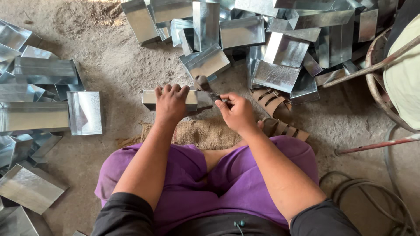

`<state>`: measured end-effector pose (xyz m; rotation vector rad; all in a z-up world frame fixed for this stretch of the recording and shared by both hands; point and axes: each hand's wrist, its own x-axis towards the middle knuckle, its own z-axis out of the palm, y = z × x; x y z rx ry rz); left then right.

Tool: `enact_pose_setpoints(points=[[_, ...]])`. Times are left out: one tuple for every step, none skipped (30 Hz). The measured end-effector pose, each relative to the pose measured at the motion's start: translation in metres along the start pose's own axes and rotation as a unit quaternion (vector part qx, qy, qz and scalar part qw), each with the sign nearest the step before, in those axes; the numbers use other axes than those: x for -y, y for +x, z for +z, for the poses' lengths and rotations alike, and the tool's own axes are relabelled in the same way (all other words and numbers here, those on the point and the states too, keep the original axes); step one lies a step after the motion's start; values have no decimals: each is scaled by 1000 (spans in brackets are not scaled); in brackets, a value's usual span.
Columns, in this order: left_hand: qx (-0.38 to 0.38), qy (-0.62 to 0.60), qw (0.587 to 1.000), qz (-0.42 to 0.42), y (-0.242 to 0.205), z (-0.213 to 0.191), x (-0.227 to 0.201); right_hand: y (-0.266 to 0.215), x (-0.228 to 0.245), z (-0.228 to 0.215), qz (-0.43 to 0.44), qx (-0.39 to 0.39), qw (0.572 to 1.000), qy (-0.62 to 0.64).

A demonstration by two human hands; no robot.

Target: The person sits on the floor and repeatedly hammers small rectangular metal boxes with a hammer, striking the edges to shape or flatten them. The person handles each box one at a time, repositioning it as needed, and places finished pieces aside among a large pile of similar metal boxes.

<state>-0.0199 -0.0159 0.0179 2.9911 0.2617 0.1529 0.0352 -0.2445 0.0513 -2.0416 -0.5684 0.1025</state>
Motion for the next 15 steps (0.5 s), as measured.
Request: enact_pose_setpoints(points=[[4,2,1000,-4,0,2,1,-1,-2,-2,-6,-3,1000,11],[-16,10,1000,-5,1,5,4,-1,-4,-3,-12,-8,1000,22],[-35,19,999,-6,4,8,8,0,-6,-5,-18,-12,999,33],[-52,28,998,-7,6,12,12,-2,-9,-5,-2,-11,1000,24],[-43,3,998,-33,8,16,15,-2,-11,-5,13,-11,1000,15],[-36,-22,997,-59,13,19,18,-2,-14,-6,28,-11,1000,5],[-29,-47,995,-84,15,22,21,-3,-15,-5,24,-15,999,20],[-12,-35,996,-80,17,24,23,0,-16,-6,15,-20,999,33],[4,-23,997,-77,18,25,25,2,-16,-6,7,-24,999,46],[22,-13,997,-78,17,27,26,3,-16,-7,33,-18,997,65],[39,-13,996,-76,16,28,26,2,-15,-7,60,-13,995,83],[56,-13,995,-76,16,28,25,3,-14,-6,86,-5,991,101],[72,-13,994,-77,16,28,25,3,-13,-5,93,-3,989,114],[65,-25,994,-86,15,28,23,3,-12,-6,102,-3,987,127],[58,-37,993,-95,15,27,20,4,-11,-6,110,-2,984,140]])
